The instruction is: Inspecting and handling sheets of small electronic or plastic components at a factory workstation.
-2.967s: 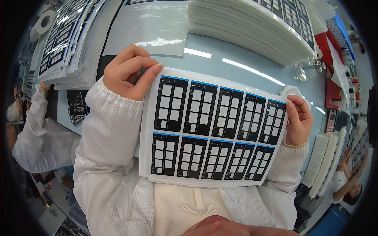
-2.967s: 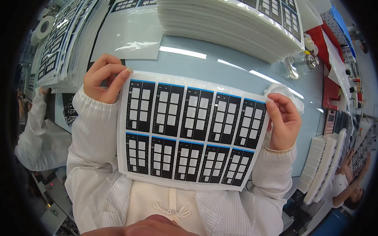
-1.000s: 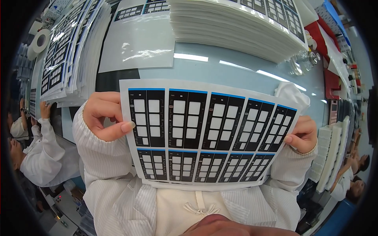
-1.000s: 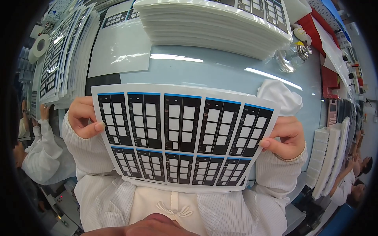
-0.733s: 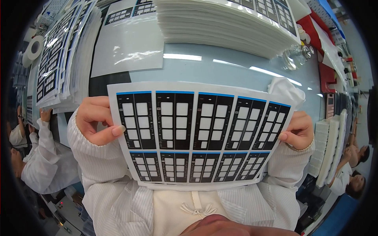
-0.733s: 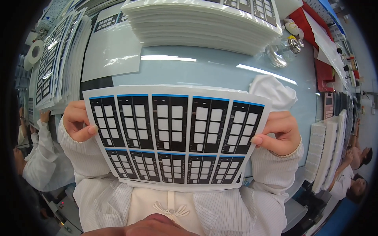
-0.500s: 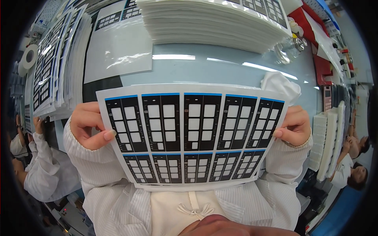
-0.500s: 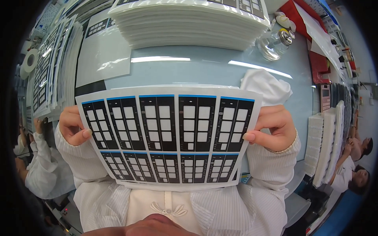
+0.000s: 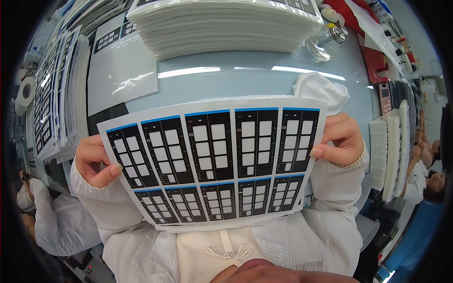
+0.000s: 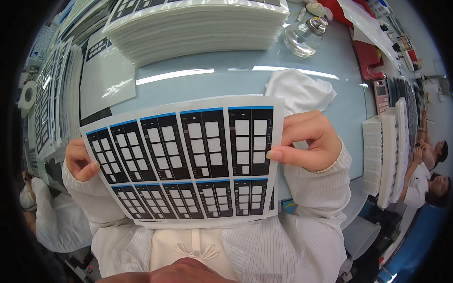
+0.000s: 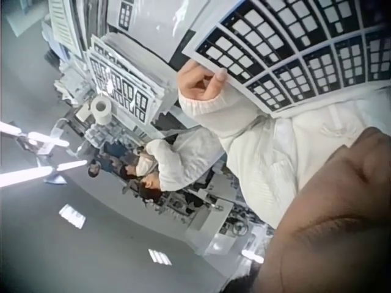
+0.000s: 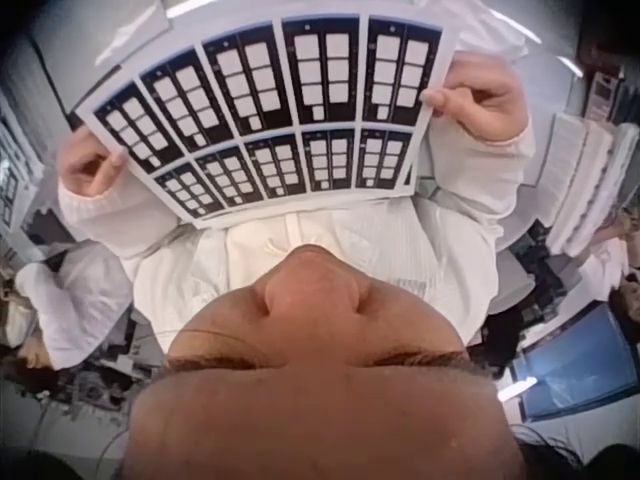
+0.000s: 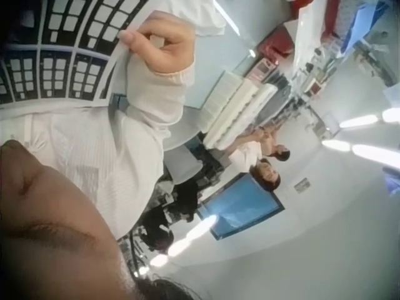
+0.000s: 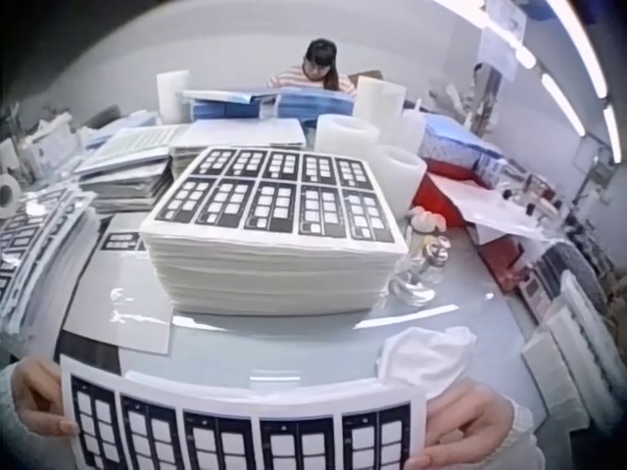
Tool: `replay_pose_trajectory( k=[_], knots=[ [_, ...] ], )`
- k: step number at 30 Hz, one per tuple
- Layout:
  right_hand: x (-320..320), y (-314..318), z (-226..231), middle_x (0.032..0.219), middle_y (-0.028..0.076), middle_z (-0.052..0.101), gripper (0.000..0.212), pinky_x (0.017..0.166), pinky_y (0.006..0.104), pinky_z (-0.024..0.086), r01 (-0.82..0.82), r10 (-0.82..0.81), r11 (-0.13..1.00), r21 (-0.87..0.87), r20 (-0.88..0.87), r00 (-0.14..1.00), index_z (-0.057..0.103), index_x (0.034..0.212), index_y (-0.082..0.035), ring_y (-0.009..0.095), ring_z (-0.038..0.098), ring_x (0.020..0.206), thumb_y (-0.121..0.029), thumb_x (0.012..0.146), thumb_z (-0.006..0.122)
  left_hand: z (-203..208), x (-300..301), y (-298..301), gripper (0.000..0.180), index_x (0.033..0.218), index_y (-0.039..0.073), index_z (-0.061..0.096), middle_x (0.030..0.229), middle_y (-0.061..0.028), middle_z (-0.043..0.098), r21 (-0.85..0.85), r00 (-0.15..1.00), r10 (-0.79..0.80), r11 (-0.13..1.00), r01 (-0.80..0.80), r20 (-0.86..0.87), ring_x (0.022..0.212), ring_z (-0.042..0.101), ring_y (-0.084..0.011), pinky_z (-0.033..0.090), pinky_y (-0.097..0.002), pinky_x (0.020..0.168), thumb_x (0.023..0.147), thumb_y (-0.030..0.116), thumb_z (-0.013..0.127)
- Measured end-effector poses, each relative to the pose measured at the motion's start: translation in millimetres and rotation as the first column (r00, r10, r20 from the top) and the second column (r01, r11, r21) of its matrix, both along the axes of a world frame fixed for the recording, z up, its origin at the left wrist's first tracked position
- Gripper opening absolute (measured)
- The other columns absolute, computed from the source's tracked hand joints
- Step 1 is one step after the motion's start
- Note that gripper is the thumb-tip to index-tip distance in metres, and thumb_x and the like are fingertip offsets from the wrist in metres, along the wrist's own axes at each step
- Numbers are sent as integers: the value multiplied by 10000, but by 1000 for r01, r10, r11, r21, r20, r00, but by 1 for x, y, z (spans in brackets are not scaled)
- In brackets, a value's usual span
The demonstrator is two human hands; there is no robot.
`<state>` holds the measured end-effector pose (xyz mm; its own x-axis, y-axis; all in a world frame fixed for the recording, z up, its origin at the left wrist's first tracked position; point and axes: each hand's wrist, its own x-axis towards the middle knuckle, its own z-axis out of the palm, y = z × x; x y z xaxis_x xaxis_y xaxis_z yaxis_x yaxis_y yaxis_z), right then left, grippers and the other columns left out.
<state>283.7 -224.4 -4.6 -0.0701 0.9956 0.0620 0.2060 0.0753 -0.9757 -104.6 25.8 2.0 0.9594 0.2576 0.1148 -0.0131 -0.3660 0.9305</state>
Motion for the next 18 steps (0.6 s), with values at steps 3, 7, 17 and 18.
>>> replay_pose_trajectory(
  k=[3, 7, 17, 18],
  knots=[
    [1, 0, 0, 721, 131, 657, 84, 505, 237, 397, 6, -4, 999, 42, -33, 999, 676, 717, 41, 147, 561, 531, -37, 735, 702, -1, 1, 2, 155, 655, -37, 648, 796, -180, 668, 0, 1000, -15, 1000, 15, 23, 644, 632, -232, 474, -291, 584, 738, 91, 623],
    [4, 0, 8, 813, 184, 681, 104, 679, 306, 490, -69, 73, 993, -92, 43, 996, 694, 760, 52, 245, 666, 727, -48, 741, 673, 1, 0, 1, 163, 653, -38, 643, 790, -180, 668, 20, 1000, -14, 1000, 14, -12, 660, 632, -232, 475, -297, 600, 743, 94, 608],
    [-2, 0, 8, 765, 155, 681, 100, 653, 281, 477, -31, 37, 995, -94, 63, 997, 679, 703, 35, 220, 659, 676, -56, 745, 674, -2, -2, 4, 154, 649, -36, 639, 801, -182, 669, 40, 999, -38, 998, 39, -17, 672, 635, -245, 479, -311, 617, 738, 86, 607],
    [-3, 0, 7, 765, 155, 681, 100, 653, 281, 477, -29, 34, 995, -93, 62, 997, 679, 703, 35, 220, 659, 676, -56, 745, 674, -2, -1, 4, 154, 649, -36, 639, 801, -182, 669, 40, 999, -40, 998, 41, -18, 672, 635, -245, 479, -311, 617, 738, 86, 607]
  ],
)
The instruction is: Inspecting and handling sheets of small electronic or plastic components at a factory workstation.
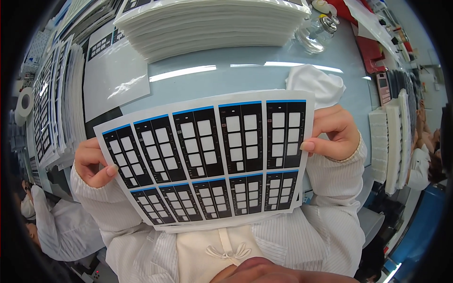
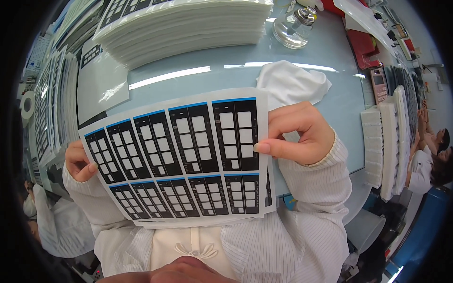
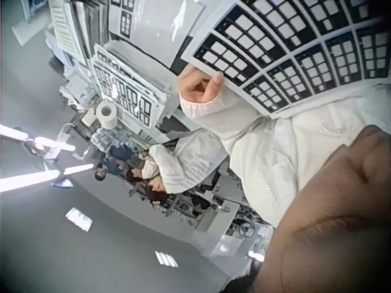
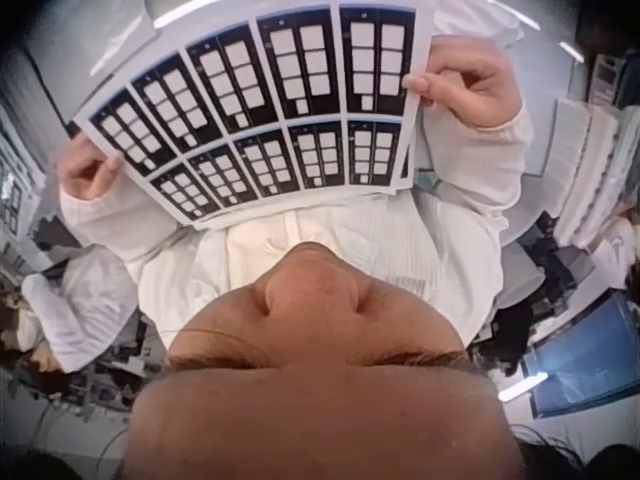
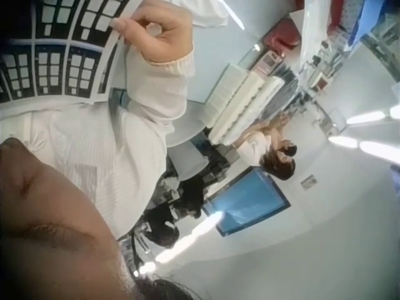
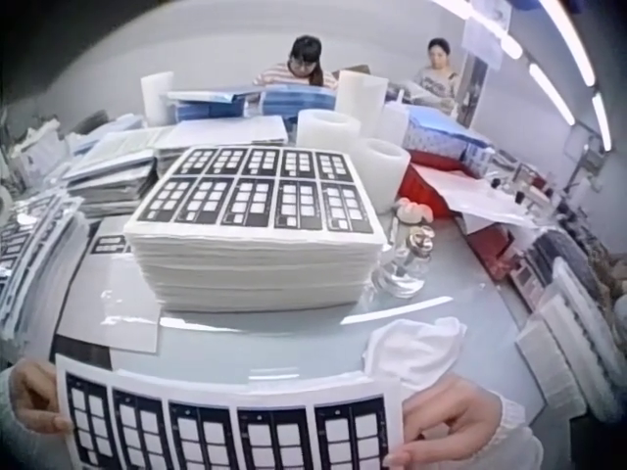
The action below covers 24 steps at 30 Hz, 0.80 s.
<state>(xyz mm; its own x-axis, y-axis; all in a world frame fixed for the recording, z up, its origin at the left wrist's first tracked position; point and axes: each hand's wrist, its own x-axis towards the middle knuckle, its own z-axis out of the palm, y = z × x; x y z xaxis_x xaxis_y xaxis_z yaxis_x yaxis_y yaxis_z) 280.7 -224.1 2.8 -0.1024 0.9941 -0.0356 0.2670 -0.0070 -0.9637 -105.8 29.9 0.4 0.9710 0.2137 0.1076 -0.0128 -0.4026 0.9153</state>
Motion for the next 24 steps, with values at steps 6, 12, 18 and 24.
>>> replay_pose_trajectory(
  k=[6, 12, 18, 24],
  knots=[
    [-5, 2, -5, 623, 76, 610, 178, 489, 230, 393, 25, -25, 1000, 16, -34, 999, 637, 667, 26, 120, 548, 516, -92, 795, 673, 1, 2, -1, 219, 605, -11, 600, 785, -158, 665, 3, 998, 25, 1000, -25, -58, 653, 624, -218, 473, -293, 597, 769, 133, 621],
    [-6, 1, -9, 629, 35, 590, 221, 486, 219, 407, 56, -84, 964, -260, -98, 992, 618, 698, 20, 89, 534, 510, -130, 860, 620, -12, 5, -7, 274, 606, 11, 561, 797, -143, 666, 42, 978, 117, 993, -111, -172, 651, 623, -197, 483, -298, 591, 820, 176, 606],
    [-16, 7, -12, 646, 16, 574, 184, 448, 164, 374, 362, -440, 860, -359, -166, 882, 587, 967, 5, 51, 509, 496, -163, 921, 528, -18, 5, -5, 249, 611, 16, 569, 804, -142, 659, -52, 970, 109, 991, -123, -218, 675, 615, -207, 482, -309, 600, 802, 165, 626],
    [-28, 17, -26, 631, -18, 538, 191, 430, 155, 328, 539, -552, 828, -152, -54, 832, 583, 965, 5, 24, 435, 468, -178, 913, 565, -16, 6, -7, 239, 605, 13, 564, 784, -136, 651, -38, 966, 132, 989, -144, -224, 663, 604, -202, 472, -301, 616, 788, 153, 625]
  ],
)
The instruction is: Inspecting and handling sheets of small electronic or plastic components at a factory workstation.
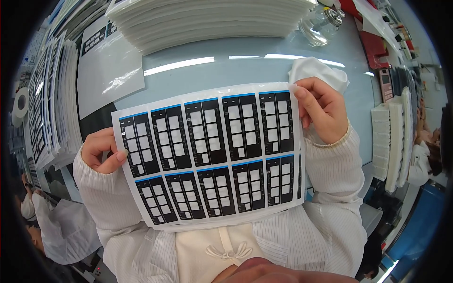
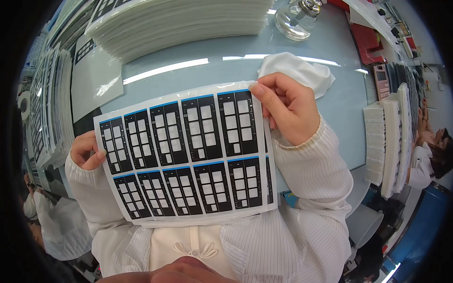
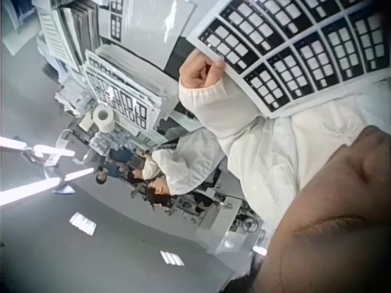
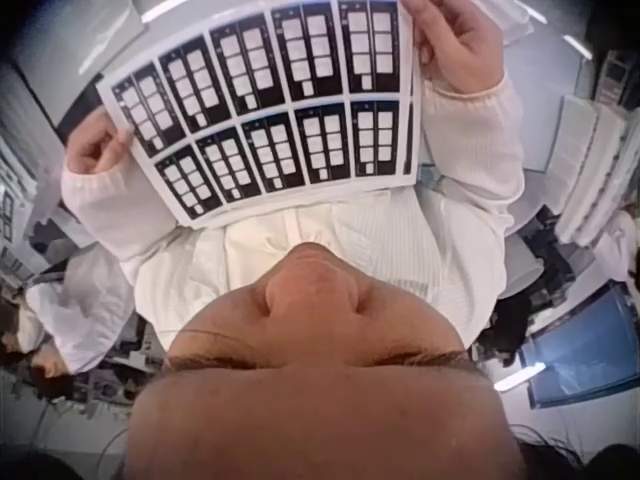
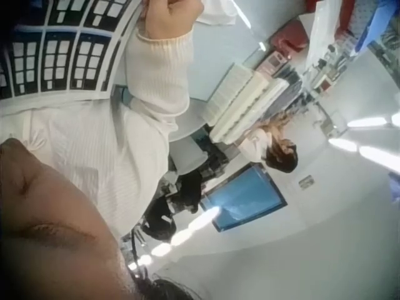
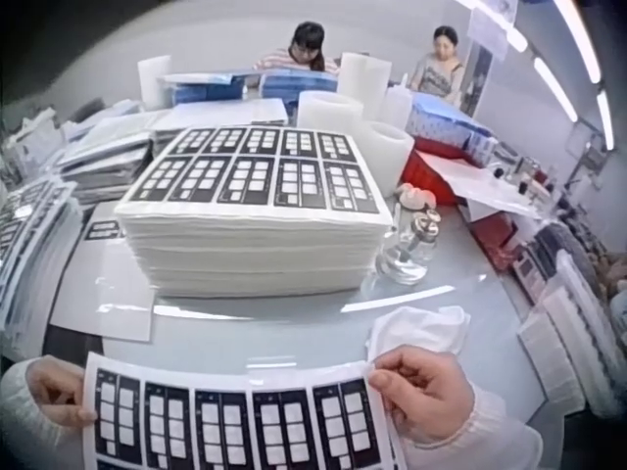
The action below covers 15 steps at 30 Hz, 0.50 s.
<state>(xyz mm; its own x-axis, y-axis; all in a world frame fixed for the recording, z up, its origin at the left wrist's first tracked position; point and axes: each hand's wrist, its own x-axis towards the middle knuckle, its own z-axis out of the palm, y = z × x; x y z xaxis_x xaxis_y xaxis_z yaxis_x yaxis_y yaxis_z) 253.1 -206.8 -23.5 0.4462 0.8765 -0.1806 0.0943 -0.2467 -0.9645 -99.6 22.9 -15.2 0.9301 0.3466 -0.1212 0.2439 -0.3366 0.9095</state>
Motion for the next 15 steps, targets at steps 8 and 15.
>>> replay_pose_trajectory(
  k=[8, 15],
  knots=[
    [-6, 4, -8, 606, -47, 503, 153, 430, 152, 298, 24, -25, 1000, 8, 187, 982, 586, 932, -10, 10, 404, 474, -161, 914, 570, -1, 0, 2, 235, 601, 14, 565, 781, -133, 653, 45, 998, -34, 998, 32, 44, 656, 607, -206, 472, -301, 606, 784, 149, 625],
    [1, 0, -5, 608, -23, 519, 190, 425, 161, 325, 45, -45, 999, -12, -26, 999, 595, 933, -5, 33, 423, 464, -174, 946, 508, -1, 0, 0, 251, 608, 12, 577, 793, -130, 658, 34, 998, -14, 999, 12, 62, 658, 613, -207, 474, -309, 588, 788, 174, 642]
  ],
)
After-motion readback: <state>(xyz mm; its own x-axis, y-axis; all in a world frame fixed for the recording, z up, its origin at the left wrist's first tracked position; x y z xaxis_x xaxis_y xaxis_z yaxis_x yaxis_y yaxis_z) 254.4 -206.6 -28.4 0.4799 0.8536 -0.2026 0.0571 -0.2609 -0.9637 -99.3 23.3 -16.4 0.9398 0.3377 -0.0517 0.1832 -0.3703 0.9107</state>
